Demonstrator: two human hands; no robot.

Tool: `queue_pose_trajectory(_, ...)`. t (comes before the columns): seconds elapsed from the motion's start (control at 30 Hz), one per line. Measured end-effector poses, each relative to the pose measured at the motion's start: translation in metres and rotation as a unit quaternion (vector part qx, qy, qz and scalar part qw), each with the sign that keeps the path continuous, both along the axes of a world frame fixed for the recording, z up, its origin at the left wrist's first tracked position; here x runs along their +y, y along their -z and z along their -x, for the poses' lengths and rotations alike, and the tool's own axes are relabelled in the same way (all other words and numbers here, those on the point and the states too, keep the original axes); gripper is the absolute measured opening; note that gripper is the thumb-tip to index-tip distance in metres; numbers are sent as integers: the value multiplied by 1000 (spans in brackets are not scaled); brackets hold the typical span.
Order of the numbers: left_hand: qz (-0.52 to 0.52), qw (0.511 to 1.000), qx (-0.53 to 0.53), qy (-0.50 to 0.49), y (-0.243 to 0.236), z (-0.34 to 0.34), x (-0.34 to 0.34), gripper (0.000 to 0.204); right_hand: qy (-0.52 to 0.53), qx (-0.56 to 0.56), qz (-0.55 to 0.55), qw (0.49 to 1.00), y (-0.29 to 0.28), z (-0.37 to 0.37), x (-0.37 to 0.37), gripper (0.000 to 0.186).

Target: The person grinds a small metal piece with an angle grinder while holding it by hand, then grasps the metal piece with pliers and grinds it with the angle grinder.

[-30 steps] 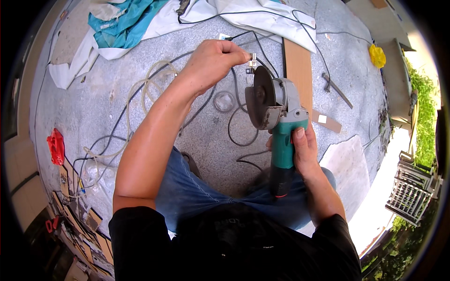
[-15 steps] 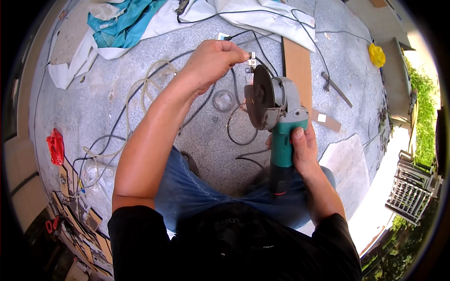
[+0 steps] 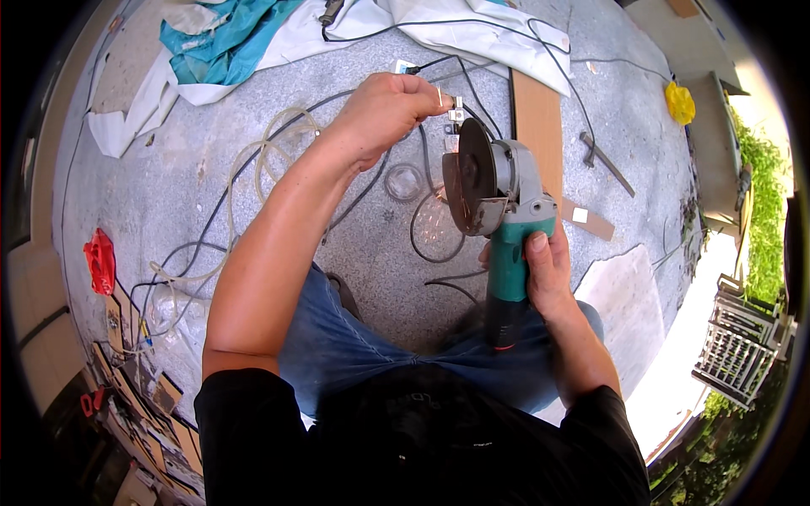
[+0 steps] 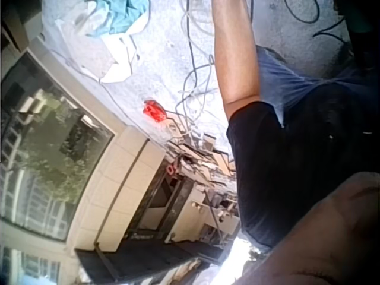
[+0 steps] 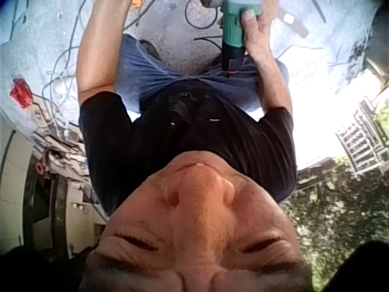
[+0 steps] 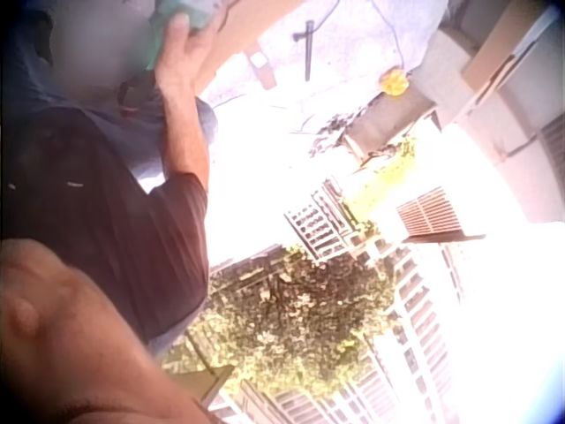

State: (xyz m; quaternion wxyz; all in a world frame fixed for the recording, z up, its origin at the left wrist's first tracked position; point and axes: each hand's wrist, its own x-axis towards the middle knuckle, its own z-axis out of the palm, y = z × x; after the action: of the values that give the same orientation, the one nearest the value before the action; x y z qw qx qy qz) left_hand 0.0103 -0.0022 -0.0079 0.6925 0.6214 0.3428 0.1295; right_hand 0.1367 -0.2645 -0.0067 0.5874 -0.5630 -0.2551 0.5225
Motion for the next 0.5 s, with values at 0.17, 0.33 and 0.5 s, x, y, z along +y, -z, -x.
queue_pose_trajectory(0.17, 5, 1000, 6, 1, 3, 1, 2, 21, 7, 2, 4, 1000, 1, 1, 0, 82)
queue_pose_trajectory(0.33, 16, 1000, -1, 6, 5, 1, 5, 22, 8, 1, 0, 1000, 2, 1, 1, 82)
queue_pose_trajectory(0.5, 20, 1000, -2, 2, 6, 1, 6, 22, 9, -3, 8, 1000, 4, 2, 0, 81)
